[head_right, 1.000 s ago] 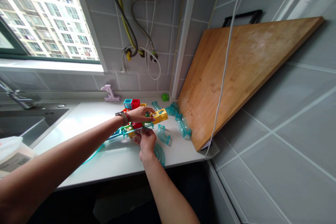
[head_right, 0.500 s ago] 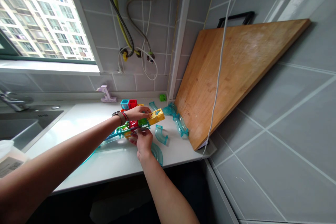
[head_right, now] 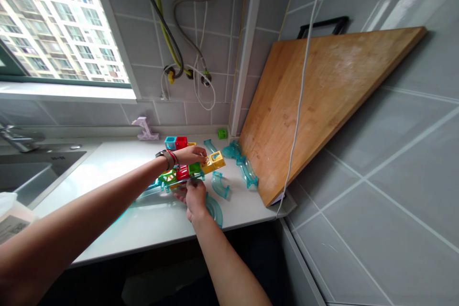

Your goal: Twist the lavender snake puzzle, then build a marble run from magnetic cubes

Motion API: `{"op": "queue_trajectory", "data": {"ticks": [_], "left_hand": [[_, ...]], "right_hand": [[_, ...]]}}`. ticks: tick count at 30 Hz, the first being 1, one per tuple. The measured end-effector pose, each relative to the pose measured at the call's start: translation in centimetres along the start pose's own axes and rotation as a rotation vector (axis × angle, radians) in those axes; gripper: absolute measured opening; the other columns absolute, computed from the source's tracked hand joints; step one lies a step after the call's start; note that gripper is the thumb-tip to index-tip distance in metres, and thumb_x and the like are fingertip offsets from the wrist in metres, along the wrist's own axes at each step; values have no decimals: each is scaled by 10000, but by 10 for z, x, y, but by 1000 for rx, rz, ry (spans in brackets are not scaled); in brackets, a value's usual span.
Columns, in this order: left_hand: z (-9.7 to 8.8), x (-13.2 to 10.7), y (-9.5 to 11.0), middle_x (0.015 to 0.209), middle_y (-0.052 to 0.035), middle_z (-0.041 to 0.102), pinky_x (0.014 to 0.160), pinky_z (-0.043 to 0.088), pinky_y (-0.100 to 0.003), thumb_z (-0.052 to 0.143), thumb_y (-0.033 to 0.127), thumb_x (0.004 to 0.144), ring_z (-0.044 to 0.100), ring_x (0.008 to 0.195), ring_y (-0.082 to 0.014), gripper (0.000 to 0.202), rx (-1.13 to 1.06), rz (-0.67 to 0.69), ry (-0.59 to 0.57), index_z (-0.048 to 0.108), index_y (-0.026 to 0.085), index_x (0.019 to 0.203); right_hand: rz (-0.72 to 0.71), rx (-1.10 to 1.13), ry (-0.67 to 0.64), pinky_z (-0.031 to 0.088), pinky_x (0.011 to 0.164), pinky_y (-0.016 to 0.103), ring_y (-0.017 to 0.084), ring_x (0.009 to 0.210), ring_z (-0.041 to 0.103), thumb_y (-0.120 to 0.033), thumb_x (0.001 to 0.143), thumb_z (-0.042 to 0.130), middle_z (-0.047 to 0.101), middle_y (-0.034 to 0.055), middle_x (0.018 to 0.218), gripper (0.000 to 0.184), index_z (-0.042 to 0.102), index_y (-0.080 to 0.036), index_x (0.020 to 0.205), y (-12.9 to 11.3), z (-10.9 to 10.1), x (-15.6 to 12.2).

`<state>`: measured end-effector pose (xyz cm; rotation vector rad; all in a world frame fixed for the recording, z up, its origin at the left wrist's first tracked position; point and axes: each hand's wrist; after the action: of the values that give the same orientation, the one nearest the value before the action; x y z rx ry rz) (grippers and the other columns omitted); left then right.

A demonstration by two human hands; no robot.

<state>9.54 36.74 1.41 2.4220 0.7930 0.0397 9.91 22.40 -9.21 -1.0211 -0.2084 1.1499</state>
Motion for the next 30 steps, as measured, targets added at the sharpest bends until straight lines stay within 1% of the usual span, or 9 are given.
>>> {"op": "queue_trajectory", "data": {"ticks": [3,6,9,12,15,18,21,25,30], "left_hand": [[-1,-1,1,883,-42,756,650,497,-248,613,440,729,665,760,-191,346,-3,4,-8,748,191,928],[-1,-2,1,917,-47,764,660,506,-250,606,436,733,670,778,-196,347,-3,13,-10,750,192,933],[-2,-3,1,935,-52,767,675,512,-250,600,442,742,675,793,-198,352,-2,25,-10,751,190,937],[-3,-3,0,934,-56,767,691,515,-257,600,462,751,676,798,-202,370,1,41,-10,753,187,944],[-3,-4,-3,917,-57,767,702,514,-263,594,494,765,675,798,-204,397,2,56,-14,756,185,953],[-3,-4,-5,933,-58,772,705,511,-261,586,516,777,681,814,-206,426,-4,72,-23,759,183,980],[-2,-5,-5,979,-63,778,714,508,-261,589,517,779,688,853,-214,452,-9,89,-29,761,181,1027],[-3,-6,-6,969,-66,781,720,502,-270,590,515,788,691,846,-218,457,-9,102,-22,764,175,1038],[-5,-10,-8,991,-64,786,744,507,-268,569,564,827,696,868,-213,493,-40,122,-5,756,180,1072]], "right_hand": [[-8,18,34,612,584,322,218,758,745,-264,810,684,746,38,877,155,586,-230,926,3,-1,1],[-15,20,37,607,574,323,208,721,736,-258,804,682,740,28,869,168,577,-237,934,4,-2,1],[-25,15,34,603,572,315,202,701,737,-242,781,687,737,13,890,239,552,-250,978,2,-1,-1],[-41,27,32,606,591,310,201,728,744,-247,747,720,744,3,932,351,510,-268,1027,-1,-1,-4],[-36,33,9,609,605,307,199,742,746,-267,731,735,751,0,943,415,499,-273,1073,-3,-2,-6],[-32,41,-47,613,618,305,188,717,739,-305,745,735,759,8,942,408,539,-260,1099,-6,-5,-7],[-48,77,-88,623,655,312,186,737,744,-331,747,762,765,22,965,425,562,-244,1112,-9,-6,-7],[-79,93,-105,635,698,327,186,754,752,-331,731,806,760,2,965,512,551,-264,1169,-11,-2,-7],[-128,107,-113,634,676,319,189,764,753,-353,735,819,748,9,1051,584,518,-287,1231,-12,6,-7]]}}
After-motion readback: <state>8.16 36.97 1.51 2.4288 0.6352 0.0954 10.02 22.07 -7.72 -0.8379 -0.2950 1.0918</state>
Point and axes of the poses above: each hand's wrist, its own x-axis towards the middle knuckle, its own z-axis out of the palm, y = z × x
